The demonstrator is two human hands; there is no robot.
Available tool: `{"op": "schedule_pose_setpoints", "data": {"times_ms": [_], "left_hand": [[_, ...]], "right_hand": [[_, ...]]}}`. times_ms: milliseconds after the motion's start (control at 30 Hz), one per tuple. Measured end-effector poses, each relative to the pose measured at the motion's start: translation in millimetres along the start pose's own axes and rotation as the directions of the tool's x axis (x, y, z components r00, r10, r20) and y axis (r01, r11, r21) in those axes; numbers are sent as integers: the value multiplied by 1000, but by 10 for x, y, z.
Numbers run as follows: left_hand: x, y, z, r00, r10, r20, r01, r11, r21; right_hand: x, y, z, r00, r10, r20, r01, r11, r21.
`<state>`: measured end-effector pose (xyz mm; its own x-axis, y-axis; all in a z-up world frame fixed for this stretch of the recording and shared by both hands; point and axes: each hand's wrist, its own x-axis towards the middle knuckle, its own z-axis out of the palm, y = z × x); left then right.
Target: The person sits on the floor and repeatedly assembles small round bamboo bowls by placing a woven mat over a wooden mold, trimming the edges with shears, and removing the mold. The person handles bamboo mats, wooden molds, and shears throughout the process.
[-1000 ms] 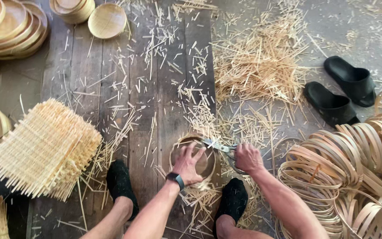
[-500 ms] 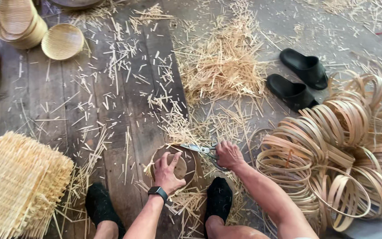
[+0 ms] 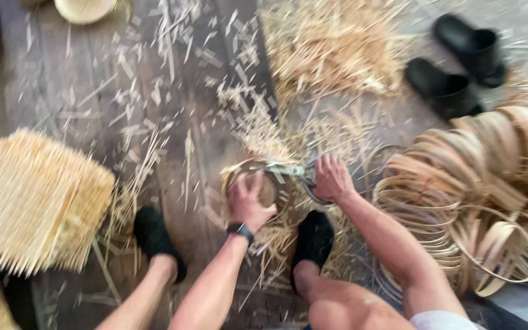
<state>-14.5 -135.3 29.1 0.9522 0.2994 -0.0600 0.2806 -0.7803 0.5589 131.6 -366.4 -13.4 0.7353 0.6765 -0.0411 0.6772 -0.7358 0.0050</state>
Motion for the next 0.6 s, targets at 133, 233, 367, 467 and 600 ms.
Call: {"op": "schedule_pose_setpoints", "data": {"times_ms": [133,233,367,467,600], "left_hand": [[-11,-88,-35,988,51,144,-53,999,5],[51,-135,-191,964,109,241,-115,993,10],[91,-168,-245,942,118,314,-122,993,-9],[160,-189,-195,888,205,412,-233,972,17],[181,-151,-198,911,146,385,-204,972,115]], "right_hand": [[89,-113,-93,967,78,241,-88,996,30],[62,9,-270,901,107,421,-131,991,28],[18,-17,-293,979,66,192,-80,995,63],[27,-98,-137,997,44,67,-46,999,24],[44,22,-70,983,73,166,-80,996,40]]}}
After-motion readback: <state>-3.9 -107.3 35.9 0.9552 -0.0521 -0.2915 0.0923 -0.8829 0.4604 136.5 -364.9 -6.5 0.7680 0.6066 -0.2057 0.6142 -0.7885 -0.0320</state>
